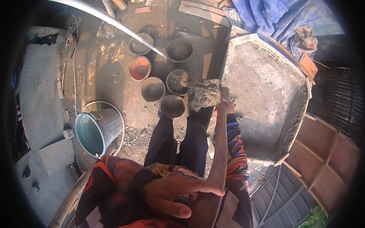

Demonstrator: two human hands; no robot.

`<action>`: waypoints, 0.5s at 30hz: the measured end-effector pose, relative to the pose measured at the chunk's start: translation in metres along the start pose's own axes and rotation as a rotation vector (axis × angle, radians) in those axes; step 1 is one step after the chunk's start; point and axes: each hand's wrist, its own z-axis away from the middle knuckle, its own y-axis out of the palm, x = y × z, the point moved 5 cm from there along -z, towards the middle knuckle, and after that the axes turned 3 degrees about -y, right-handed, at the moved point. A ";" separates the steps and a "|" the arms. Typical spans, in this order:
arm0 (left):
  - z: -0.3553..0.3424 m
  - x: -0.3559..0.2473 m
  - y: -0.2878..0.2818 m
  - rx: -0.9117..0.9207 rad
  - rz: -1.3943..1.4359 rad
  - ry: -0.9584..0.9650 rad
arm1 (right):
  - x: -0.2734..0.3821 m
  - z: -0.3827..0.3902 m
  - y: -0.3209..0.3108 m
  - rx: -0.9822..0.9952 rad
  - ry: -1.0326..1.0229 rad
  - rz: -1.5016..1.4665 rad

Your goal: The person mixes cement in a wheelbarrow using a hoe, then scoops the mixture into several buckets. The person carries a bucket and a trowel to a wall and applies the cement to the wall surface.

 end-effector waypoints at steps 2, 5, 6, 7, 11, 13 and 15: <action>0.035 0.004 -0.035 -0.180 -0.069 0.002 | -0.012 -0.046 0.032 0.009 -0.048 0.062; 0.102 0.027 -0.083 -0.448 0.163 -0.167 | -0.046 -0.119 0.067 -0.128 -0.084 0.109; 0.128 0.042 -0.097 -0.535 0.172 -0.206 | -0.067 -0.155 0.070 -0.200 -0.048 0.049; 0.153 0.057 -0.117 -0.605 0.178 -0.243 | -0.080 -0.182 0.075 -0.287 -0.046 0.064; 0.296 0.185 -0.194 -0.865 0.408 -0.526 | -0.182 -0.258 0.108 -0.425 -0.371 0.152; 0.349 0.268 -0.251 -0.901 0.243 -0.661 | -0.226 -0.296 0.099 -0.491 -0.495 0.156; 0.387 0.357 -0.312 -0.980 0.081 -0.767 | -0.254 -0.325 0.094 -0.585 -0.533 0.195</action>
